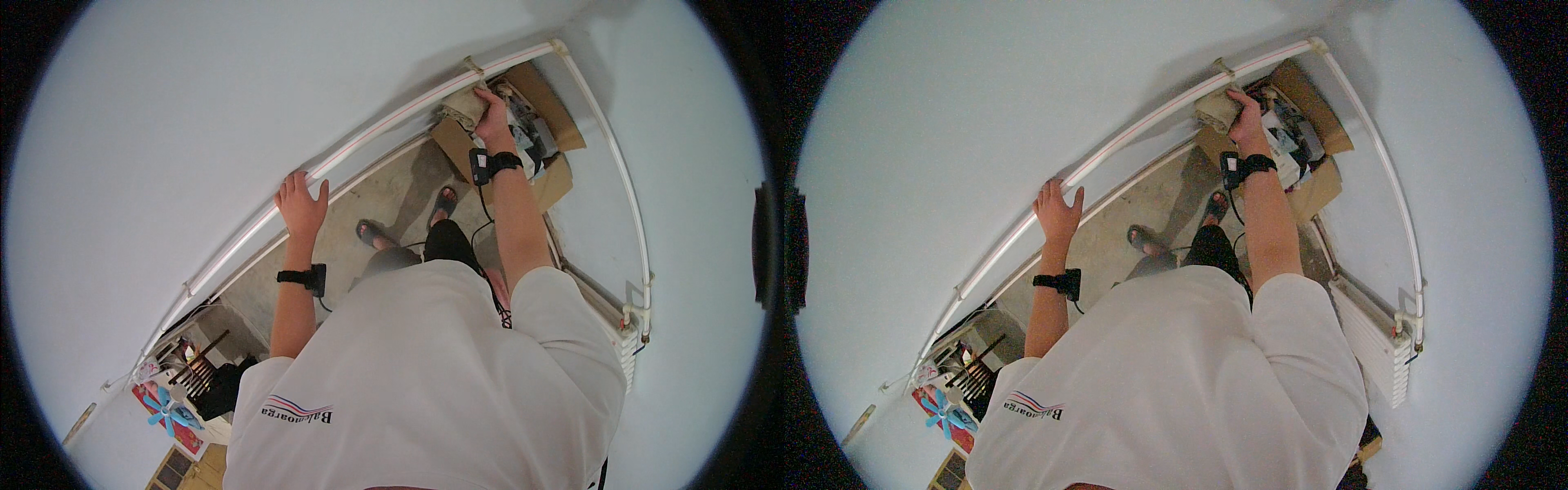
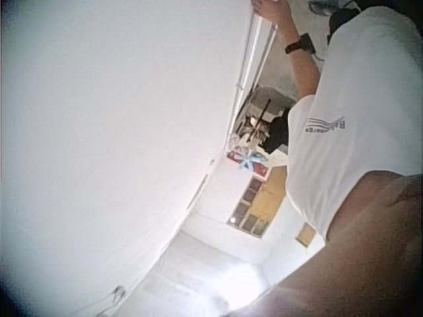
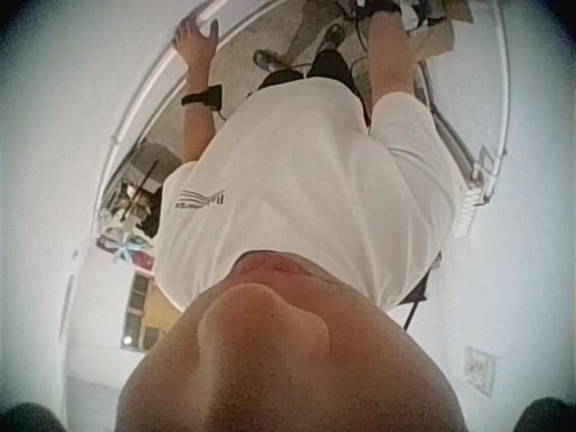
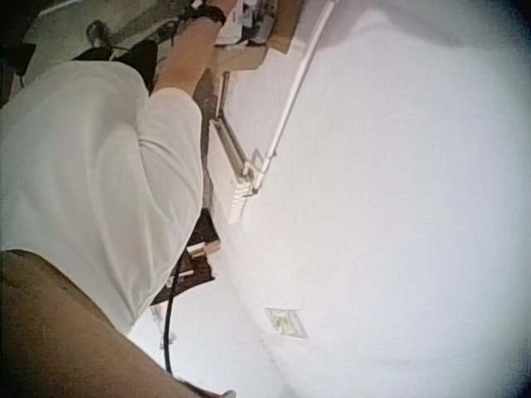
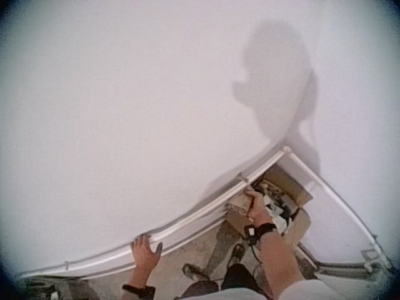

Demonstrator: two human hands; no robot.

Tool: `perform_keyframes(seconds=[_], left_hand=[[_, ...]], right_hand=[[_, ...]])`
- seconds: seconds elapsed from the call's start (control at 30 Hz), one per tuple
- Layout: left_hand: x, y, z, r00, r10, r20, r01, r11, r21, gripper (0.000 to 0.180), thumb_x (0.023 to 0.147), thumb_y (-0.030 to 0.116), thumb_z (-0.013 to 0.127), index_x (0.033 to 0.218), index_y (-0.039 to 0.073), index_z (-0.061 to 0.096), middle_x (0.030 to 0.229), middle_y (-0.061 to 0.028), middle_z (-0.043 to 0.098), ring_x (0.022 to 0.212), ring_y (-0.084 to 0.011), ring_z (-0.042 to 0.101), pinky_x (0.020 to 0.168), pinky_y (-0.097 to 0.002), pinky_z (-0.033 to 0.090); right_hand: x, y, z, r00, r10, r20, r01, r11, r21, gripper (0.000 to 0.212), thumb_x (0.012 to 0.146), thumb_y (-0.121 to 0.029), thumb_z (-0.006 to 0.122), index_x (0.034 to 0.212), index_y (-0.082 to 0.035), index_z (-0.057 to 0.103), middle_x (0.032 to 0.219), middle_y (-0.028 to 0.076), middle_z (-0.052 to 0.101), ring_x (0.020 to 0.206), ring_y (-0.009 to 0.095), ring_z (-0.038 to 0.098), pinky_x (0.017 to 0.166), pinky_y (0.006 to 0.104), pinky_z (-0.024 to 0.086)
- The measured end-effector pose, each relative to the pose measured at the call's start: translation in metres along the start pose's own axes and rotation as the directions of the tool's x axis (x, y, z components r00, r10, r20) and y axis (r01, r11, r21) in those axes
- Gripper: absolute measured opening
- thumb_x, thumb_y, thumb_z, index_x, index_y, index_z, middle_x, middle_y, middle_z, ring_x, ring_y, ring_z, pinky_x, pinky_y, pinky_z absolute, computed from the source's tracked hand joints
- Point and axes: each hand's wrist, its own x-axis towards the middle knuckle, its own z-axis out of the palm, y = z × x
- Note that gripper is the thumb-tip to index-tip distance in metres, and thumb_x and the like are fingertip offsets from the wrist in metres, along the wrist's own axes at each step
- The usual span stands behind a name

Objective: The person wipes white horizontal pipes mounted along a wall using a cloth, moving the cloth along different sections of the pipes by hand.

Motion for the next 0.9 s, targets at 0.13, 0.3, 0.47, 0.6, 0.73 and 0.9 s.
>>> perform_keyframes(seconds=[0.13, 0.3, 0.47, 0.6, 0.73, 0.9], left_hand=[[0.002, 0.003, -0.001, 1.000, 0.014, 0.000, -0.014, 1.000, 0.003, 0.046, 0.084, 0.040, 0.070, 0.113, 0.006, 0.058, 0.110, -0.0127, 0.061, 0.106, -0.0337, 0.056, 0.093, -0.0484, 0.039], [0.002, 0.001, -0.002, 0.999, -0.007, 0.033, 0.007, 1.000, 0.004, 0.045, 0.084, 0.040, 0.070, 0.112, 0.006, 0.059, 0.109, -0.0128, 0.061, 0.105, -0.0337, 0.056, 0.092, -0.0481, 0.039], [0.001, 0.001, -0.001, 1.000, 0.019, -0.010, -0.019, 1.000, 0.001, 0.044, 0.084, 0.040, 0.070, 0.110, 0.006, 0.059, 0.108, -0.0124, 0.061, 0.103, -0.0330, 0.056, 0.091, -0.0480, 0.039], [0.002, 0.004, -0.004, 1.000, 0.007, -0.003, -0.007, 1.000, -0.004, 0.044, 0.083, 0.040, 0.071, 0.110, 0.007, 0.059, 0.108, -0.0121, 0.061, 0.103, -0.0329, 0.056, 0.092, -0.0481, 0.039], [0.002, 0.004, -0.003, 1.000, 0.004, -0.013, -0.005, 1.000, -0.022, 0.045, 0.082, 0.040, 0.071, 0.111, 0.006, 0.059, 0.109, -0.0123, 0.061, 0.104, -0.0329, 0.057, 0.093, -0.0484, 0.039], [0.002, 0.005, -0.004, 1.000, -0.001, -0.008, 0.001, 1.000, -0.018, 0.046, 0.082, 0.039, 0.071, 0.112, 0.006, 0.059, 0.111, -0.0126, 0.061, 0.107, -0.0332, 0.056, 0.093, -0.0492, 0.039]], right_hand=[[0.027, 0.008, -0.026, 0.997, -0.033, 0.064, 0.025, 0.992, 0.122, 0.033, 0.086, -0.014, 0.061, 0.117, -0.002, 0.059, 0.115, 0.012, 0.064, 0.104, 0.033, 0.061, 0.089, 0.0473, 0.051], [0.033, 0.017, -0.025, 0.998, 0.008, 0.059, -0.018, 0.983, 0.180, 0.031, 0.084, -0.016, 0.061, 0.113, -0.005, 0.060, 0.114, 0.012, 0.063, 0.102, 0.034, 0.061, 0.087, 0.0496, 0.050], [0.012, 0.017, -0.008, 1.000, 0.018, 0.019, -0.021, 0.983, 0.184, 0.027, 0.088, -0.016, 0.056, 0.110, -0.002, 0.061, 0.114, 0.013, 0.065, 0.104, 0.033, 0.062, 0.092, 0.0463, 0.051], [0.002, 0.021, -0.007, 0.997, 0.041, 0.070, -0.051, 0.986, 0.156, 0.027, 0.087, -0.016, 0.056, 0.111, -0.002, 0.060, 0.114, 0.013, 0.064, 0.102, 0.032, 0.062, 0.089, 0.0466, 0.052], [-0.008, 0.032, 0.003, 0.999, 0.037, -0.004, -0.036, 0.994, 0.099, 0.027, 0.087, -0.015, 0.056, 0.109, -0.001, 0.059, 0.109, 0.013, 0.065, 0.100, 0.032, 0.063, 0.087, 0.0467, 0.053], [-0.019, 0.049, 0.013, 0.989, 0.133, 0.060, -0.139, 0.984, 0.112, 0.038, 0.083, -0.016, 0.057, 0.118, -0.001, 0.057, 0.113, 0.016, 0.063, 0.102, 0.036, 0.062, 0.092, 0.0498, 0.052]])
